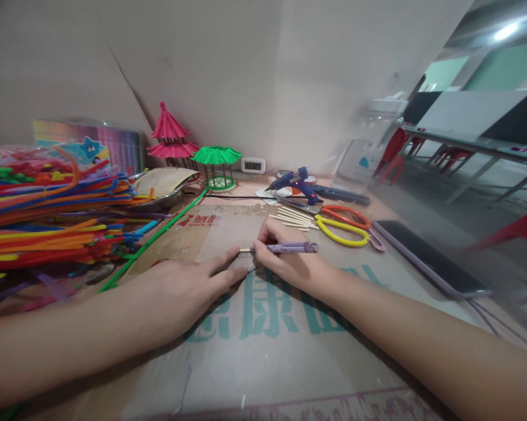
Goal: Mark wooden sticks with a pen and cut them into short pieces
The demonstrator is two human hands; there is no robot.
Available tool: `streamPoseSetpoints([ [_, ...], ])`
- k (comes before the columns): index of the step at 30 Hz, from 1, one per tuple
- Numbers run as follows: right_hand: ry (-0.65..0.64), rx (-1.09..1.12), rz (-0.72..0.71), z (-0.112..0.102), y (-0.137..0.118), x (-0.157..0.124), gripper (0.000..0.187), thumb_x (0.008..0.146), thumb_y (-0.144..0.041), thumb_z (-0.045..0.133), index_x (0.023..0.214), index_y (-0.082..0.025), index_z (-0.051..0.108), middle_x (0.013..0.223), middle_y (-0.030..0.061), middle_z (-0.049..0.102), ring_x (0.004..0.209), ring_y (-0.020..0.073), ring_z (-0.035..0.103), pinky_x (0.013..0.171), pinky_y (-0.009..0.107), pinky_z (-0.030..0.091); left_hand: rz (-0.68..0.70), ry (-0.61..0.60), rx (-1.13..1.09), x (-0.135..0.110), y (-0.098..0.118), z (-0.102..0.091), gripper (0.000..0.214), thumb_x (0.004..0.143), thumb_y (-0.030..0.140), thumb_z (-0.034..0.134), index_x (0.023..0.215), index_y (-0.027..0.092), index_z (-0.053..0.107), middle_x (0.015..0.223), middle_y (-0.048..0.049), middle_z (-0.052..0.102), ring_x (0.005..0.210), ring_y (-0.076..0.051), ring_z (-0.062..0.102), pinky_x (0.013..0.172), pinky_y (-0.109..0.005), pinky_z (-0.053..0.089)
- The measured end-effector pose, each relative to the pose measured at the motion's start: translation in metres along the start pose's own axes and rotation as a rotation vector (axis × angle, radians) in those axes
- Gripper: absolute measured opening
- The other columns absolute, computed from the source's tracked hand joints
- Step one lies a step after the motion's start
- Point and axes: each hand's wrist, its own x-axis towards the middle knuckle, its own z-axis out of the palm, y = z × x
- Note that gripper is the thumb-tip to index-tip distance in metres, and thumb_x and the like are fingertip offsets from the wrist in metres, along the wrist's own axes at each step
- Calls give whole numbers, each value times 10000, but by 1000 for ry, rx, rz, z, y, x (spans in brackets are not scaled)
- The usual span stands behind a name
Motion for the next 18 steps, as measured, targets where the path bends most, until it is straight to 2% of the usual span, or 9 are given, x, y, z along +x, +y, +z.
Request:
streamPoseSetpoints([
  [6,13,79,-2,0,3,1,129,883,-257,537,774,-225,476,660,-35,576,528,109,474,507,242,363,-2,-1,-23,1,0,0,750,786,66,421,1504,269,337,1564,-141,398,651,-228,720,492,-343,542],
  [12,6,113,-6,0,4,1,111,917,-264,503,815,-221,493,668,-34,568,535,113,485,513,242,378,0,-2,-39,0,-1,2,727,797,67,441,1489,275,359,1556,-165,402,727,-228,732,557,-322,551],
  [18,21,46,-46,0,4,0,107,940,-265,486,849,-216,512,703,-30,563,595,121,511,541,242,391,-11,5,-60,-1,-1,3,721,819,80,461,1497,298,351,1563,-159,393,730,-216,732,550,-298,543],
])
